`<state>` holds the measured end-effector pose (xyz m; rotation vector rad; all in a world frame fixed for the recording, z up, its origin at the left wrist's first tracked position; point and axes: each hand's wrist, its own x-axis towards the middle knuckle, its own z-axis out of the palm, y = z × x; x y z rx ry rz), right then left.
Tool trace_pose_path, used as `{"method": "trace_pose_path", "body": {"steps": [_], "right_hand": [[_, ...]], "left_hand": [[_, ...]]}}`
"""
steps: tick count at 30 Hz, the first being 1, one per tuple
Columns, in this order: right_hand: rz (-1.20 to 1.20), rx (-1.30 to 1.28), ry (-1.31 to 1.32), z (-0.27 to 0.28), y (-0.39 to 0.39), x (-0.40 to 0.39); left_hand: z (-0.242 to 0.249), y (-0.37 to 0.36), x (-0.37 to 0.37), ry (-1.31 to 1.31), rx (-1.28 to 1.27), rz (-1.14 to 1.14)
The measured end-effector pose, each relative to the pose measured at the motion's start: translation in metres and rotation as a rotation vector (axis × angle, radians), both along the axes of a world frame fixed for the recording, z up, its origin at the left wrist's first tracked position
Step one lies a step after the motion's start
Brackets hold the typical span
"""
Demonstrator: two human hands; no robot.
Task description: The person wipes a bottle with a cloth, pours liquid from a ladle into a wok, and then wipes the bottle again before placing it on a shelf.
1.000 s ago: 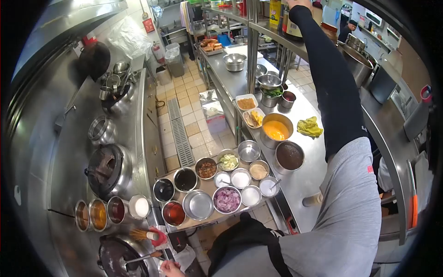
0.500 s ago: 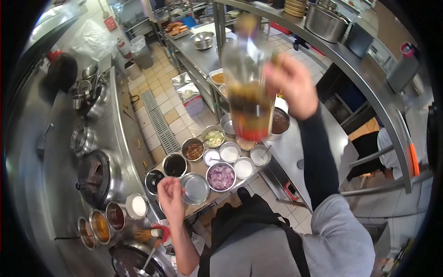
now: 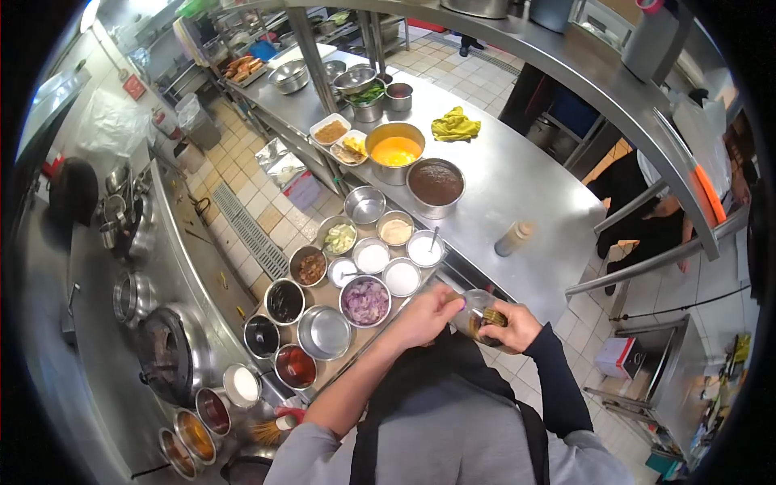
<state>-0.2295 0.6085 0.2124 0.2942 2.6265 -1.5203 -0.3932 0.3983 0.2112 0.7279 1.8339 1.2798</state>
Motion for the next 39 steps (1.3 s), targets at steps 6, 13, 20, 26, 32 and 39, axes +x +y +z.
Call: {"method": "trace_pose_path", "body": {"steps": [6,13,20,26,32,39], "right_hand": [[-0.13,0.03,-0.085,-0.006,0.035,0.031],[-0.201,0.002,-0.066,-0.023,0.079,0.042],[-0.161,0.075,-0.03,-0.037,0.124,0.055],[-0.218,0.062,-0.01,-0.029,0.136,0.052],[-0.252,0.051,-0.051,-0.046,0.149,0.047],[-0.688,-0.081,0.083,-0.08,0.182,0.054]], "left_hand": [[-0.013,0.066,0.009,0.094,-0.082,-0.083],[-0.019,0.128,0.012,-0.055,-0.198,-0.095],[-0.016,0.166,0.012,-0.162,-0.204,-0.119],[-0.013,0.19,0.014,0.204,-0.263,-0.136],[-0.013,0.232,0.021,0.634,-0.265,-0.236],[-0.006,0.259,-0.012,0.579,0.072,-0.18]]}}
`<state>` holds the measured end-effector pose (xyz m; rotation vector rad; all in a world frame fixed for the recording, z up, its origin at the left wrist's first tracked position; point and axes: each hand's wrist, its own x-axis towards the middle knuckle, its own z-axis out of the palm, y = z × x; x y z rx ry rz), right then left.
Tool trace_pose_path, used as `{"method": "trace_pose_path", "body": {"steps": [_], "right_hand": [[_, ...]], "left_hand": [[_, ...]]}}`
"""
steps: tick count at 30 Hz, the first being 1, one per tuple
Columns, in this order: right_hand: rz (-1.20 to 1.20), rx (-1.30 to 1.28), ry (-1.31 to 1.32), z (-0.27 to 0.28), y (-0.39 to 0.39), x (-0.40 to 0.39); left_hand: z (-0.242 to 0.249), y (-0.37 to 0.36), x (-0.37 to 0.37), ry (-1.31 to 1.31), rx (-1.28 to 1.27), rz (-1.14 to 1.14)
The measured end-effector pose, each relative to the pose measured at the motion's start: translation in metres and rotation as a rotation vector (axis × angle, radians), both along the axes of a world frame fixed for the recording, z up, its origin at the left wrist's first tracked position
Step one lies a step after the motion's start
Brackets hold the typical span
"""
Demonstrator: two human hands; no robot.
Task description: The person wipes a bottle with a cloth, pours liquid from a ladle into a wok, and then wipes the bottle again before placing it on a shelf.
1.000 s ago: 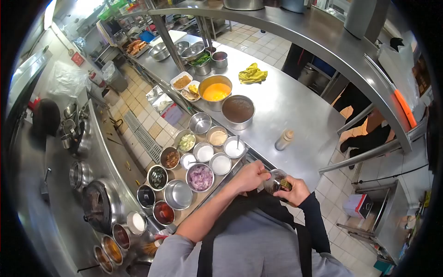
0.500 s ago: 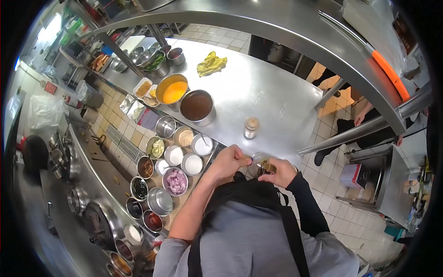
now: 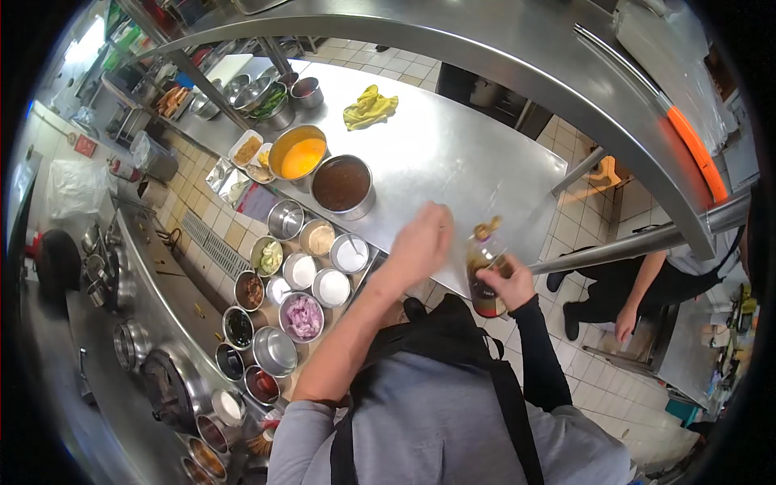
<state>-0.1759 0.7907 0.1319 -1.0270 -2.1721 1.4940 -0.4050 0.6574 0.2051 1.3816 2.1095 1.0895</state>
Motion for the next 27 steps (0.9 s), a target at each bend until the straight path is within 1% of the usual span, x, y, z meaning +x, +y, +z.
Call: {"method": "trace_pose_path", "body": {"steps": [1,2,3,5,6,9,10,13,15,16,19,21,23,25,27], "right_hand": [[-0.105,-0.048,0.018,-0.008,0.006,0.003],[-0.162,-0.136,0.154,-0.014,0.01,0.003],[-0.187,-0.145,0.206,-0.019,0.015,0.002],[-0.234,-0.164,0.31,-0.028,0.021,-0.002],[-0.225,-0.178,0.331,-0.03,0.02,-0.004],[-0.247,-0.076,0.317,-0.034,0.013,-0.005],[-0.253,-0.095,0.346,-0.042,0.013,-0.003],[-0.276,0.066,0.262,-0.044,0.012,0.004],[-0.284,0.234,-0.122,-0.05,0.005,0.022],[-0.282,0.318,-0.308,-0.052,0.002,0.025],[0.163,-0.269,-0.376,-0.055,-0.012,0.02],[0.13,-0.059,0.003,-0.069,-0.034,-0.017],[0.164,0.485,0.101,-0.072,-0.023,-0.068],[0.07,0.451,0.246,-0.085,-0.018,-0.115],[0.088,0.281,0.157,-0.097,-0.015,-0.131]], "left_hand": [[-0.008,0.001,-0.006,0.08,-0.006,0.017],[-0.016,0.002,-0.011,0.161,-0.009,0.034],[-0.021,0.005,-0.015,0.245,-0.009,0.055],[-0.031,0.013,-0.018,0.349,-0.121,-0.034],[-0.034,0.017,-0.019,0.4,-0.18,-0.082],[-0.043,0.027,-0.023,0.478,-0.264,-0.174],[-0.042,0.029,-0.024,0.485,-0.261,-0.186],[-0.038,0.035,-0.029,0.512,-0.26,-0.235],[-0.037,0.039,-0.035,0.528,-0.274,-0.281],[-0.041,0.041,-0.038,0.582,-0.268,-0.319],[-0.057,0.04,-0.043,0.711,-0.235,-0.423],[-0.059,0.039,-0.045,0.764,-0.185,-0.466],[-0.048,0.036,-0.047,0.75,-0.174,-0.556],[-0.042,0.035,-0.05,0.758,-0.166,-0.607],[-0.045,0.031,-0.05,0.784,-0.164,-0.627]]}}
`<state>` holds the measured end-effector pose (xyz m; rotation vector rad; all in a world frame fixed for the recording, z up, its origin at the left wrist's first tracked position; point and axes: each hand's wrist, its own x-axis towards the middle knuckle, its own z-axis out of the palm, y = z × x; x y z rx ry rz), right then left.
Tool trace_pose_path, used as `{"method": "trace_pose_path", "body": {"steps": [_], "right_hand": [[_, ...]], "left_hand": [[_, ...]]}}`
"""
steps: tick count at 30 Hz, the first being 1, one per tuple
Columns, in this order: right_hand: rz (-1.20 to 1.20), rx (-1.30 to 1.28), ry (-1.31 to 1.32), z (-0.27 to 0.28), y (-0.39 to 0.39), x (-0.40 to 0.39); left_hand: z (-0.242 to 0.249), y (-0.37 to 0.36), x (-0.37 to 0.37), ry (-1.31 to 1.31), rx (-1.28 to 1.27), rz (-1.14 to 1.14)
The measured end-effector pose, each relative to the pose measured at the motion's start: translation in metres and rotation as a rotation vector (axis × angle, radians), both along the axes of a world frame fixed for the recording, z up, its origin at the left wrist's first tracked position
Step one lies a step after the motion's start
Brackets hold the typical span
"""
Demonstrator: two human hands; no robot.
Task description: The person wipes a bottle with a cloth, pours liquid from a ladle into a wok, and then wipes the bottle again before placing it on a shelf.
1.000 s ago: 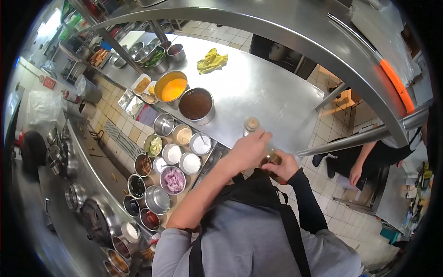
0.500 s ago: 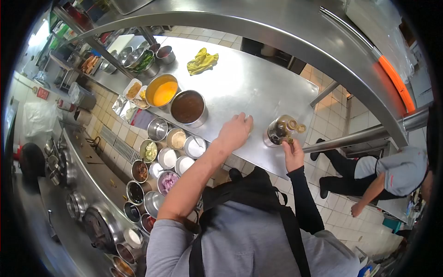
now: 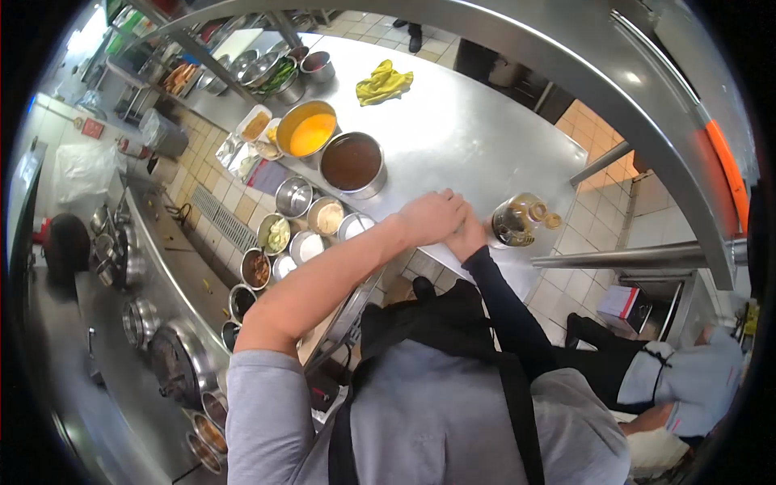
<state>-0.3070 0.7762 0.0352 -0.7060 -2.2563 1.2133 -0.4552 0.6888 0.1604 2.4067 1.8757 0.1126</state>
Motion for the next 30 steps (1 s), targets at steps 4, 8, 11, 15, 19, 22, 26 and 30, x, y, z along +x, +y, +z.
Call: {"method": "trace_pose_path", "body": {"steps": [4,8,11,15,19,22,26,30], "right_hand": [[-0.11,-0.057,-0.043,-0.002,-0.014,-0.009],[-0.177,-0.162,0.03,-0.035,-0.015,-0.016],[-0.167,-0.388,0.294,-0.074,-0.012,-0.025],[-0.14,-0.165,0.138,-0.039,-0.016,-0.017],[-0.107,0.079,-0.034,-0.027,-0.016,-0.017],[-0.087,0.282,-0.085,-0.04,-0.009,-0.019],[-0.071,0.088,-0.152,-0.016,-0.015,-0.012],[-0.062,0.162,-0.147,-0.019,-0.018,-0.019]], "left_hand": [[-0.006,-0.008,-0.002,-0.026,0.039,0.072],[-0.019,-0.013,0.009,-0.05,0.088,0.194],[-0.023,-0.014,0.017,-0.107,0.09,0.297],[-0.032,-0.012,0.031,-0.149,0.069,0.497],[-0.009,0.001,0.037,-0.184,-0.156,0.745],[-0.01,0.0,0.036,-0.09,0.022,0.588],[-0.016,-0.014,0.027,-0.084,0.175,0.216],[-0.007,0.0,0.021,-0.172,-0.049,0.391]]}}
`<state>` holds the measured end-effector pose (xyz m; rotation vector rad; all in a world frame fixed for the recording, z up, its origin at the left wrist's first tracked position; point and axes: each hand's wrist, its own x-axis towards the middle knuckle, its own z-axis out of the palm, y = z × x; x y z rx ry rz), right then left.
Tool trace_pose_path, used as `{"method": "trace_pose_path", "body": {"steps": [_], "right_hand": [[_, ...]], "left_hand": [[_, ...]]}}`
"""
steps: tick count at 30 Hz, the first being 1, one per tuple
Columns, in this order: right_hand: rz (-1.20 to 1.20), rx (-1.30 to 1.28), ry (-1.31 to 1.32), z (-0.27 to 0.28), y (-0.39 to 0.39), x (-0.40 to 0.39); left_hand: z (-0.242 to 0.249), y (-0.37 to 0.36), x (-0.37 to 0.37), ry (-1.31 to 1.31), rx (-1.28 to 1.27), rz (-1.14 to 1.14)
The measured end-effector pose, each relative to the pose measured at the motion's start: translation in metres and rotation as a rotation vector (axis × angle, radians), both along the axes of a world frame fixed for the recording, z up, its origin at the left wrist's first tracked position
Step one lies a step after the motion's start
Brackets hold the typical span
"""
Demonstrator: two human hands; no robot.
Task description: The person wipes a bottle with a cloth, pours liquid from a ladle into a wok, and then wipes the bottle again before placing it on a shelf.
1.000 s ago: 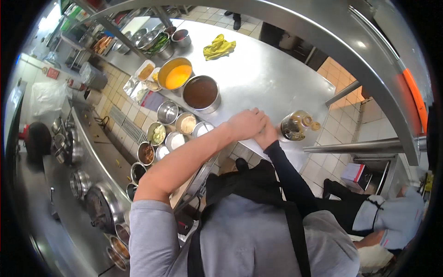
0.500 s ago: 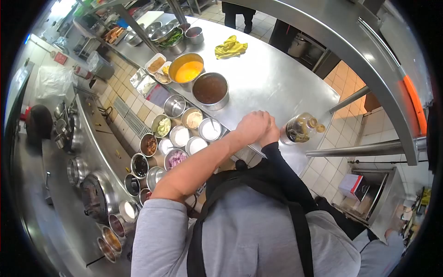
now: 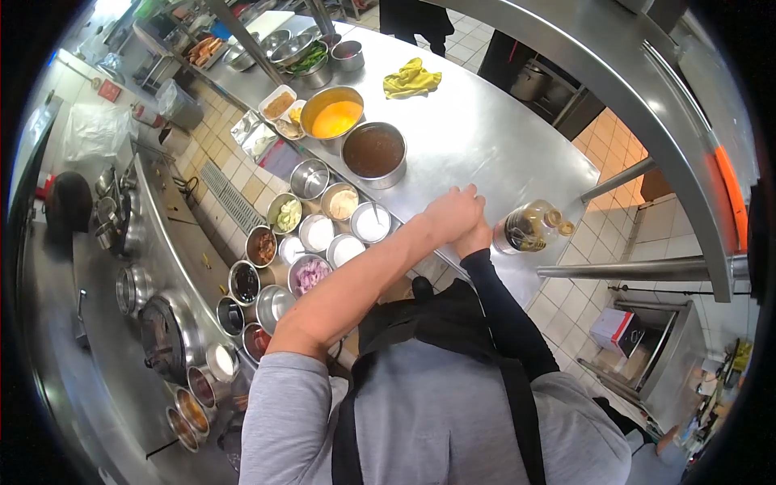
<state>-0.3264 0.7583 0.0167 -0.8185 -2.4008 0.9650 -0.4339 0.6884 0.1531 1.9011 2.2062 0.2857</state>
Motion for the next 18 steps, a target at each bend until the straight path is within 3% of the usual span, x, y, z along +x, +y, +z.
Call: {"method": "trace_pose_path", "body": {"steps": [3,6,9,11,14,15,18], "right_hand": [[-0.002,-0.002,0.058,0.011,-0.004,0.001],[0.011,0.094,0.052,-0.001,0.002,0.0],[0.05,0.164,0.018,-0.028,0.01,-0.003],[0.091,0.218,0.018,-0.04,0.011,-0.004],[0.134,0.155,0.058,-0.007,0.01,-0.007],[0.133,-0.003,0.081,0.023,0.006,-0.011],[0.137,-0.049,0.052,0.071,-0.012,-0.008]], "left_hand": [[0.001,0.013,0.004,-0.162,-0.133,0.284],[0.008,0.009,0.011,-0.075,-0.164,0.341],[0.013,-0.013,0.026,0.1,0.186,0.085],[0.001,-0.012,0.025,0.092,0.167,0.148],[-0.036,0.003,0.021,0.069,0.145,0.27],[-0.042,0.007,0.02,0.06,0.138,0.318],[-0.028,0.004,0.027,-0.004,0.103,0.539]]}}
